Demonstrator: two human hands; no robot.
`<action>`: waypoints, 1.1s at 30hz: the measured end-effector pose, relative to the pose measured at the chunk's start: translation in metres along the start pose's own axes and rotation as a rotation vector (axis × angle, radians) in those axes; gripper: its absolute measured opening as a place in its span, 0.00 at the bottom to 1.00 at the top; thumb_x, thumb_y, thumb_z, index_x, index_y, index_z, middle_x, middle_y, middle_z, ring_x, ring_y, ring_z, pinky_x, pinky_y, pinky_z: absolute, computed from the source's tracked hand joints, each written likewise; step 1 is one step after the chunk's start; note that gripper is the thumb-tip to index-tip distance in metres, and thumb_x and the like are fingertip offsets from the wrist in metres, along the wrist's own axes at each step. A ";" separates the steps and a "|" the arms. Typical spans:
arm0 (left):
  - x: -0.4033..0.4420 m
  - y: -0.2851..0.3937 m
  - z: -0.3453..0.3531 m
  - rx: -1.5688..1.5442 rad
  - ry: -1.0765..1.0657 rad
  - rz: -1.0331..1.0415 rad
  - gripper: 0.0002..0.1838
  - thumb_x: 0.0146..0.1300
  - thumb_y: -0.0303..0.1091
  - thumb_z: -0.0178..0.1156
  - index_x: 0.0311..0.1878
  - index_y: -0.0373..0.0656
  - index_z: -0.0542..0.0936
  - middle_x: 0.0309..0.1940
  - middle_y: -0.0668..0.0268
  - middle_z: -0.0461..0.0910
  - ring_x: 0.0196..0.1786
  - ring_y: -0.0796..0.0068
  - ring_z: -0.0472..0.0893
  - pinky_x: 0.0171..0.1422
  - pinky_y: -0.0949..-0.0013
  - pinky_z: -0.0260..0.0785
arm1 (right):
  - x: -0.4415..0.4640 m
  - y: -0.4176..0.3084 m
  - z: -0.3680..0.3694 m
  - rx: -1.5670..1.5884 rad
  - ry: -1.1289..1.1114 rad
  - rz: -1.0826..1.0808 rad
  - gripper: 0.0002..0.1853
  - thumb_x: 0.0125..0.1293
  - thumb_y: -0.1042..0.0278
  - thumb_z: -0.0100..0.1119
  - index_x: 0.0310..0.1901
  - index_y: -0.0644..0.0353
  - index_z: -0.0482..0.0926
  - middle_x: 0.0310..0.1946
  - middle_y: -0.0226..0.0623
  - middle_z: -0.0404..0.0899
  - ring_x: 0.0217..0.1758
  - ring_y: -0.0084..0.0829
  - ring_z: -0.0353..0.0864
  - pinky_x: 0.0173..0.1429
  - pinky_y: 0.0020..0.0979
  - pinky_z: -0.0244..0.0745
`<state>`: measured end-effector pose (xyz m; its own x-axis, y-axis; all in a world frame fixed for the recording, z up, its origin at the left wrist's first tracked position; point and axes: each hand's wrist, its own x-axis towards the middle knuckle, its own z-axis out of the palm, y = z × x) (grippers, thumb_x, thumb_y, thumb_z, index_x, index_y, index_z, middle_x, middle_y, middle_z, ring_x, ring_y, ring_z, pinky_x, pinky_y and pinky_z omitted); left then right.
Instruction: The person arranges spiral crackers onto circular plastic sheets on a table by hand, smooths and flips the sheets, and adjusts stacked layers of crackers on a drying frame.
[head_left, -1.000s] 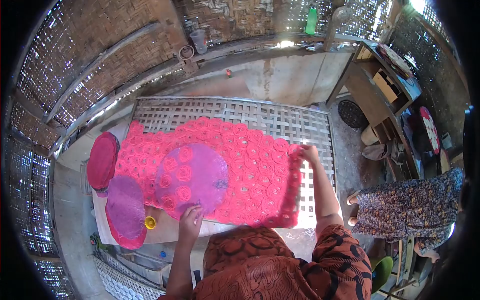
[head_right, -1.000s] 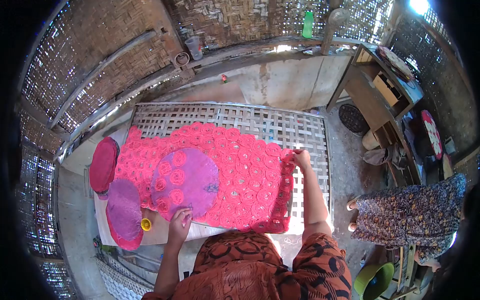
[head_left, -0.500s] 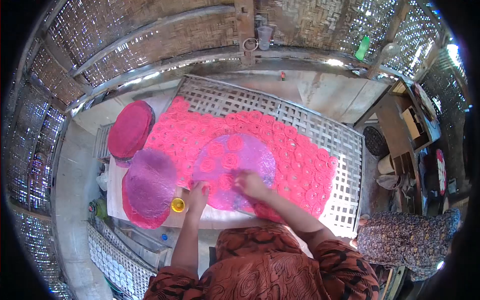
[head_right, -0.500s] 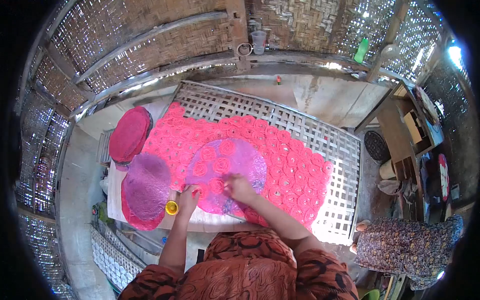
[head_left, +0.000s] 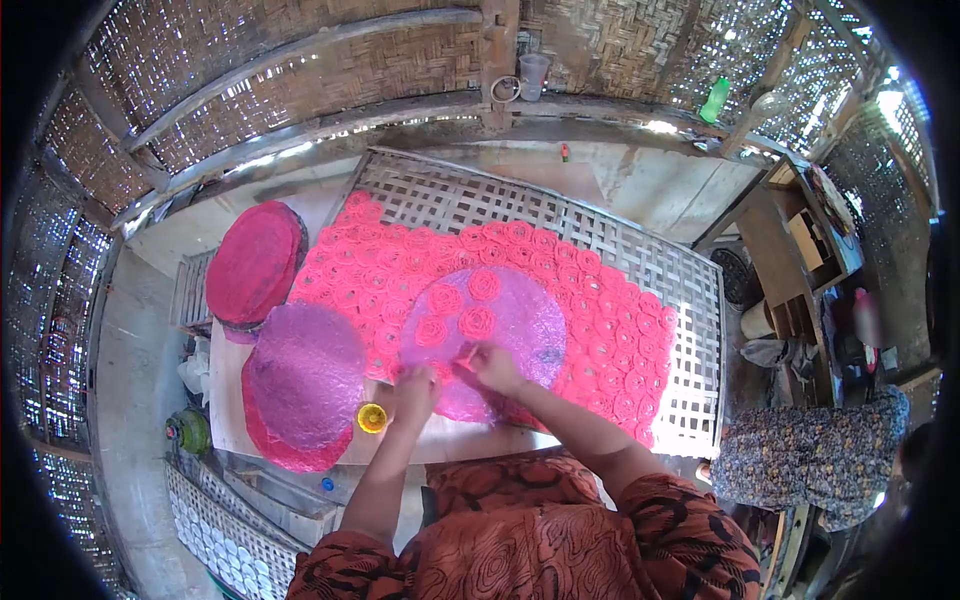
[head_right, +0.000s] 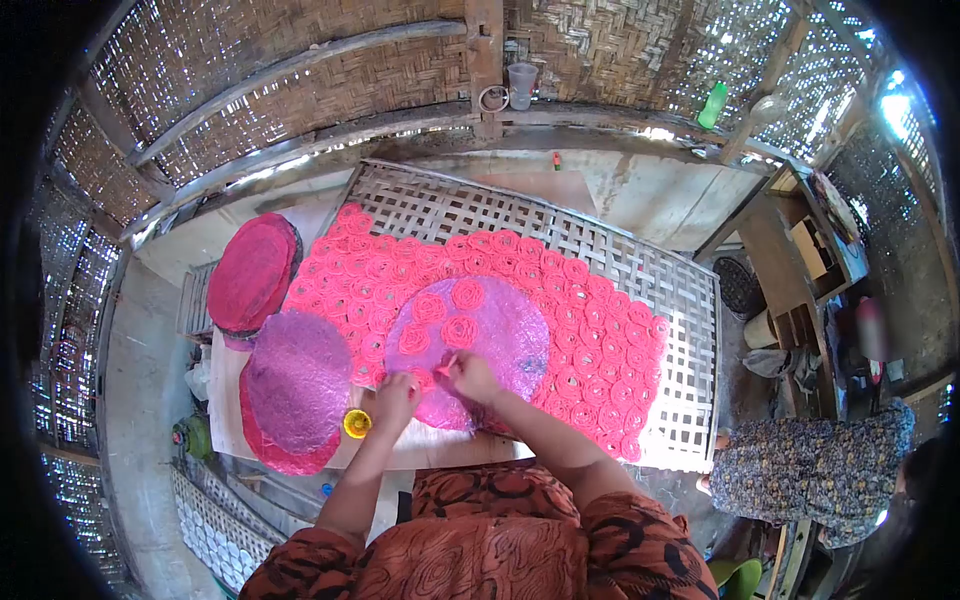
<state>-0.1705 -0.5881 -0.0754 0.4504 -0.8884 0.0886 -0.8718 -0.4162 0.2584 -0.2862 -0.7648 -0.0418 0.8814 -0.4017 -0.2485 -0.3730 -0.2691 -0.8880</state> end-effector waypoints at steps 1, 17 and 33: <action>-0.002 -0.021 0.024 -0.374 0.043 -0.151 0.07 0.59 0.34 0.59 0.38 0.43 0.78 0.38 0.62 0.76 0.46 0.66 0.77 0.51 0.60 0.68 | 0.003 0.015 -0.005 -0.001 0.010 0.003 0.17 0.63 0.62 0.47 0.47 0.66 0.73 0.41 0.47 0.76 0.45 0.41 0.75 0.56 0.38 0.70; 0.036 -0.056 -0.038 -1.309 0.334 -0.724 0.19 0.68 0.37 0.50 0.57 0.35 0.68 0.57 0.56 0.67 0.57 0.63 0.69 0.62 0.61 0.62 | -0.280 0.157 -0.236 0.395 0.814 0.381 0.29 0.60 0.82 0.56 0.62 0.63 0.58 0.40 0.50 0.80 0.35 0.29 0.82 0.33 0.28 0.80; 0.062 0.328 0.080 -1.686 -0.941 -0.508 0.13 0.70 0.37 0.50 0.55 0.48 0.67 0.48 0.68 0.74 0.46 0.74 0.77 0.41 0.71 0.73 | -0.274 0.123 -0.187 1.343 0.422 0.379 0.21 0.65 0.68 0.58 0.58 0.63 0.71 0.49 0.36 0.77 0.52 0.28 0.77 0.57 0.33 0.72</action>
<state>-0.4436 -0.7949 -0.0621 -0.1620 -0.8076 -0.5670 0.5596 -0.5484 0.6213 -0.6283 -0.8513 -0.0109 0.5566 -0.5469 -0.6254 0.1962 0.8180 -0.5407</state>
